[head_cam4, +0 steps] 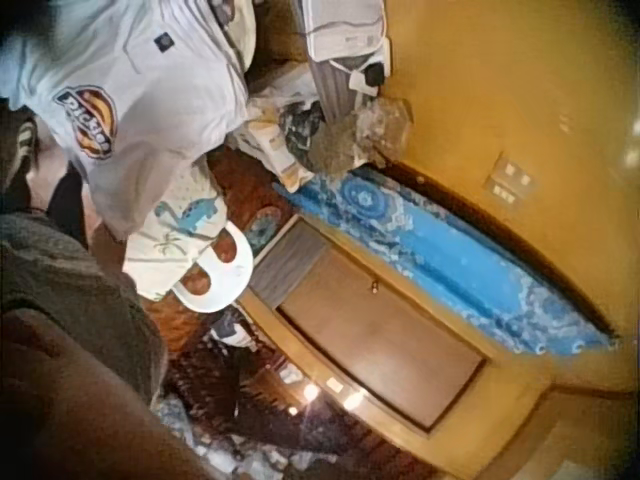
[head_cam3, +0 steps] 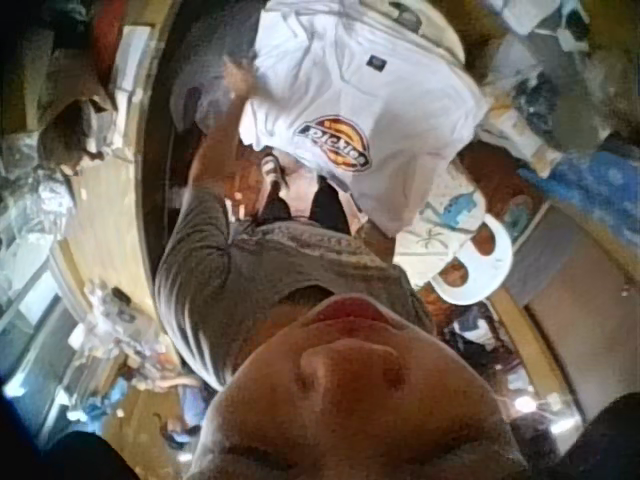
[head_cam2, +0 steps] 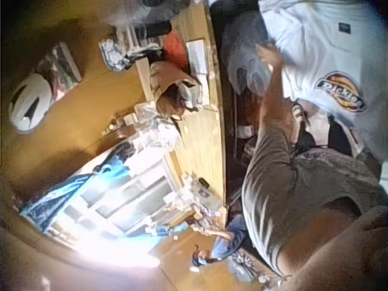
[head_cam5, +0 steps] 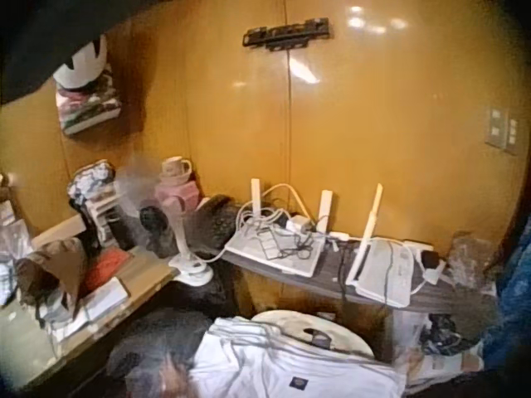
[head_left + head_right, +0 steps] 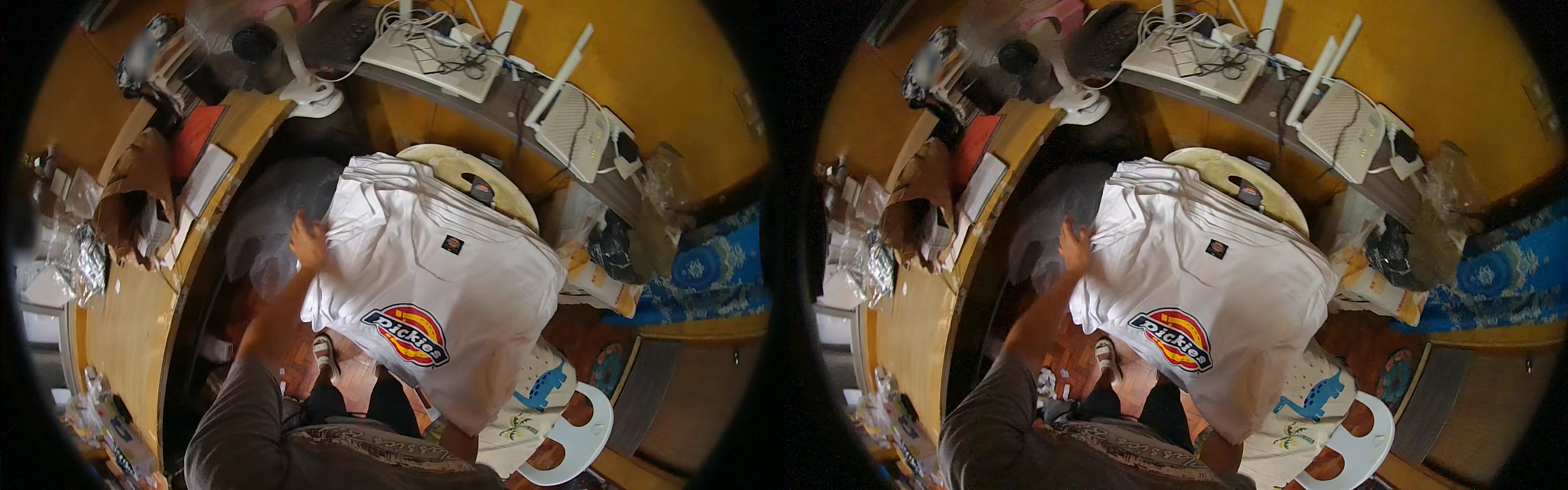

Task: The person attaches security tags to a stack of white t-shirts using a handheld tagging tool. They then pick up a bundle of black zip ties from a box and place them on a nearby chair.

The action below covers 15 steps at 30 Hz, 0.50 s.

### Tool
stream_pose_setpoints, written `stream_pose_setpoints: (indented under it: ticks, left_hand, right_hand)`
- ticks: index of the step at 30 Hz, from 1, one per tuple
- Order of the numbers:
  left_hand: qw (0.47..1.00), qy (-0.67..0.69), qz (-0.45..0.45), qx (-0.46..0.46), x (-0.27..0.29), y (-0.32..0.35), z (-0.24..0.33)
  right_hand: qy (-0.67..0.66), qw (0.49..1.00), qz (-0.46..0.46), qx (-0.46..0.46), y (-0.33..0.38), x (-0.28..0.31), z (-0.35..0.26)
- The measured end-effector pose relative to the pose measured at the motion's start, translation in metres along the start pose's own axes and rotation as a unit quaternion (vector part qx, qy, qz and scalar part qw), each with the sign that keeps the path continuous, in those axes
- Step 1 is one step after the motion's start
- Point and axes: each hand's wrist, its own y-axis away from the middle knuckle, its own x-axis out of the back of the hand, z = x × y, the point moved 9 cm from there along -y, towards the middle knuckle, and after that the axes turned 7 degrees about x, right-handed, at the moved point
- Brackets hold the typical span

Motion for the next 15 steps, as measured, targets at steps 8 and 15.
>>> stream_pose_setpoints:
  ticks: [8, 15]
  left_hand:
    - [0.906, -0.163, -0.282, -0.269, -0.034, 0.089, 0.095]
    - [0.904, -0.103, -0.324, -0.26, -0.04, 0.127, 0.088]
  right_hand:
    - [0.256, 0.779, 0.309, 0.482, -0.011, 0.12, -0.224]
    - [0.592, 0.641, 0.133, 0.469, -0.009, -0.096, -0.271]
